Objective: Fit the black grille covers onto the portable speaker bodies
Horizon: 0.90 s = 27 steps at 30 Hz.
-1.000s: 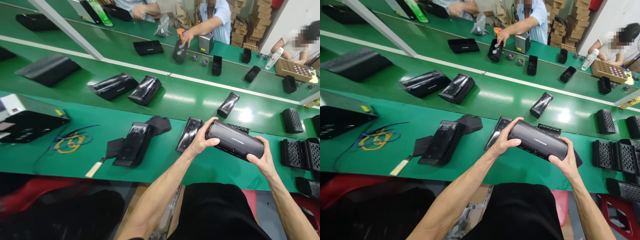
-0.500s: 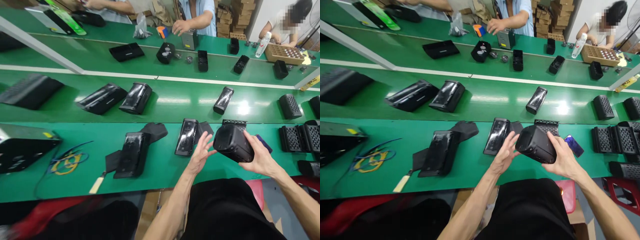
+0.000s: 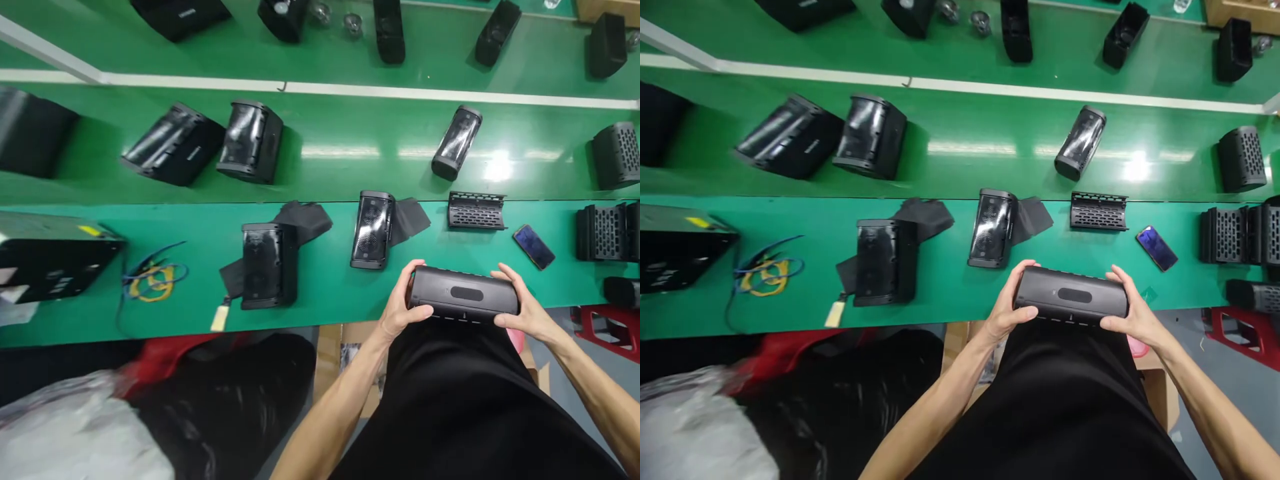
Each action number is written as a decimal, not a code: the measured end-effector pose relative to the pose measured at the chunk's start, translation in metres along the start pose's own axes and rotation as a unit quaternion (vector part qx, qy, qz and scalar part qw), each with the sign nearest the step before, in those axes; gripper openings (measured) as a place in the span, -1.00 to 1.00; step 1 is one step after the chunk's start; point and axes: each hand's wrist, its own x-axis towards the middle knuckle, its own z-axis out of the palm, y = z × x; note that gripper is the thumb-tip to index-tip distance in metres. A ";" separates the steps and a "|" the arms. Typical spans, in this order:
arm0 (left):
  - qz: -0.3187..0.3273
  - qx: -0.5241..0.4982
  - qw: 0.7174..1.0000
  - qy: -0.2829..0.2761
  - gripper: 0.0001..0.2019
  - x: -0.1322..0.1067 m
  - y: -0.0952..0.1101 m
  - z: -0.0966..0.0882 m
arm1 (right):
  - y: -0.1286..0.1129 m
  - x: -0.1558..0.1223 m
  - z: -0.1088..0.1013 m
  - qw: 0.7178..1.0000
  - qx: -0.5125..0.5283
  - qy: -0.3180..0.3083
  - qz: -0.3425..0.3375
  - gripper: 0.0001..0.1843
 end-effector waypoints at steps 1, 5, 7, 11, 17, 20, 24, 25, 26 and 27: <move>-0.007 -0.001 1.000 -0.007 0.04 -0.003 0.000 -0.001 | 0.003 -0.005 0.004 1.000 0.015 0.002 0.011 0.24; -0.032 0.014 0.999 -0.021 -0.05 -0.011 -0.001 -0.001 | 0.001 -0.018 0.016 0.998 0.046 0.022 0.035 -0.04; -0.037 0.015 0.999 -0.005 -0.07 -0.014 -0.003 0.001 | -0.002 -0.022 0.020 0.997 0.053 0.032 0.037 -0.11; -0.045 0.000 0.998 0.038 -0.08 -0.018 -0.012 0.004 | -0.004 -0.020 0.024 0.996 0.071 0.044 0.037 -0.19; -0.087 -0.012 0.996 0.005 -0.04 -0.022 -0.012 -0.002 | -0.002 -0.014 0.018 0.994 0.080 -0.009 0.068 -0.14; -0.071 -0.018 0.997 0.013 -0.10 -0.025 -0.008 0.000 | -0.002 -0.017 0.014 0.996 0.065 -0.013 0.064 -0.14; -0.061 -0.016 0.997 0.044 -0.13 -0.027 -0.009 0.010 | -0.001 -0.018 0.018 0.996 0.071 0.004 0.057 -0.17; -0.064 -0.015 0.996 0.056 -0.14 -0.027 -0.011 0.011 | -0.001 -0.017 0.021 0.995 0.077 0.008 0.059 -0.18; -0.070 -0.017 0.995 0.067 -0.15 -0.027 -0.014 0.011 | 0.000 -0.016 0.023 0.994 0.084 0.011 0.063 -0.19; -0.079 -0.020 0.994 0.074 -0.15 -0.026 -0.016 0.010 | 0.001 -0.014 0.024 0.994 0.089 0.013 0.067 -0.19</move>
